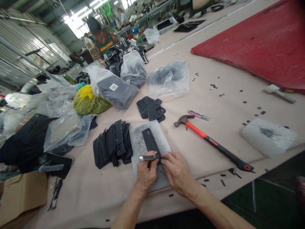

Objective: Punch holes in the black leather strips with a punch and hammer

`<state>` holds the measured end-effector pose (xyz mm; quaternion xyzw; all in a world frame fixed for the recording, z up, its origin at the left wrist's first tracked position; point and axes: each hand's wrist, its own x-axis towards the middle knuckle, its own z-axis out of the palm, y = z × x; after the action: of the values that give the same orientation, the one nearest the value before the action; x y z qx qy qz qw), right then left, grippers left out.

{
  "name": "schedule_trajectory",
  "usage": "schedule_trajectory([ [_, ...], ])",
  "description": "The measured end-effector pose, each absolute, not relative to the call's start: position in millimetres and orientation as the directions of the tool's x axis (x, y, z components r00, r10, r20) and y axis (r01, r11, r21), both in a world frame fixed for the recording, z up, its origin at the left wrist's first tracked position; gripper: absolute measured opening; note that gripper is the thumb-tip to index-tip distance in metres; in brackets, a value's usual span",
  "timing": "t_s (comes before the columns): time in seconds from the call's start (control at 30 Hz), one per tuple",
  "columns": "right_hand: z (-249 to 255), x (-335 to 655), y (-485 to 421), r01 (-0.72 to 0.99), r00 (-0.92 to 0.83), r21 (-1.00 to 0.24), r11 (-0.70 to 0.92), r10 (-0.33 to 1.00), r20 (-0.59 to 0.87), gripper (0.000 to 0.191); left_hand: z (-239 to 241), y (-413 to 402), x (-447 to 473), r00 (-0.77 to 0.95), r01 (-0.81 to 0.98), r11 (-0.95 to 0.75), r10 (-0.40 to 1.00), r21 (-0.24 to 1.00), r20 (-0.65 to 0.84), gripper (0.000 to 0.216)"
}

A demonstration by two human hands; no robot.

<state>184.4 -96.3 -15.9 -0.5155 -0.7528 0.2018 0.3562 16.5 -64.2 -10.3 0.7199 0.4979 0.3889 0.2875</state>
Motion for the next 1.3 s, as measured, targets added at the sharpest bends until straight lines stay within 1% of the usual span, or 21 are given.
schedule_trajectory([
  [0.13, -14.0, 184.0, -96.6, 0.639, -0.217, -0.673, 0.372, 0.927, 0.306, 0.024, -8.7, -63.9, 13.2, 0.198, 0.507, -0.356, 0.934, 0.785, 0.296, 0.018],
  [0.3, -13.7, 183.7, -96.5, 0.637, -0.213, -0.674, 0.374, 0.926, 0.312, 0.023, -6.4, -60.7, 12.4, 0.246, 0.52, -0.395, 0.918, 0.757, 0.31, 0.018],
  [0.6, -12.7, 185.5, -95.3, 0.617, -0.213, -0.696, 0.366, 0.93, 0.3, 0.022, -8.8, -61.7, 12.3, 0.227, 0.567, -0.364, 0.931, 0.739, 0.285, 0.019],
  [0.87, -15.5, 183.6, -97.1, 0.605, -0.197, -0.709, 0.362, 0.931, 0.307, 0.025, -10.4, -57.8, 19.1, 0.283, 0.587, -0.473, 0.88, 0.657, 0.381, 0.018],
  [0.97, -10.3, 186.9, -96.5, 0.57, -0.207, -0.733, 0.373, 0.928, 0.311, 0.027, -10.7, -57.6, 20.5, 0.296, 0.598, -0.475, 0.88, 0.646, 0.373, 0.017],
  [1.07, -0.9, 207.0, -88.9, 0.561, -0.117, -0.739, 0.372, 0.92, 0.374, 0.027, -10.7, -57.9, 21.1, 0.296, 0.587, -0.447, 0.894, 0.675, 0.335, 0.017],
  [1.13, 3.7, 232.2, -79.9, 0.65, 0.005, -0.69, 0.318, 0.906, 0.423, 0.025, -11.5, -58.1, 21.1, 0.29, 0.564, -0.435, 0.9, 0.702, 0.325, 0.016],
  [1.2, 4.0, 263.2, -70.8, 0.792, 0.079, -0.576, 0.202, 0.902, 0.425, 0.026, -12.9, -58.3, 21.0, 0.281, 0.551, -0.423, 0.906, 0.719, 0.317, 0.017],
  [1.23, 2.4, 278.8, -67.4, 0.859, 0.092, -0.495, 0.127, 0.914, 0.395, 0.028, -13.7, -58.4, 20.9, 0.277, 0.553, -0.416, 0.909, 0.722, 0.311, 0.017],
  [1.3, -3.0, 305.9, -63.9, 0.95, 0.096, -0.312, -0.009, 0.96, 0.265, 0.034, -14.6, -58.7, 21.0, 0.263, 0.563, -0.397, 0.918, 0.725, 0.298, 0.017],
])
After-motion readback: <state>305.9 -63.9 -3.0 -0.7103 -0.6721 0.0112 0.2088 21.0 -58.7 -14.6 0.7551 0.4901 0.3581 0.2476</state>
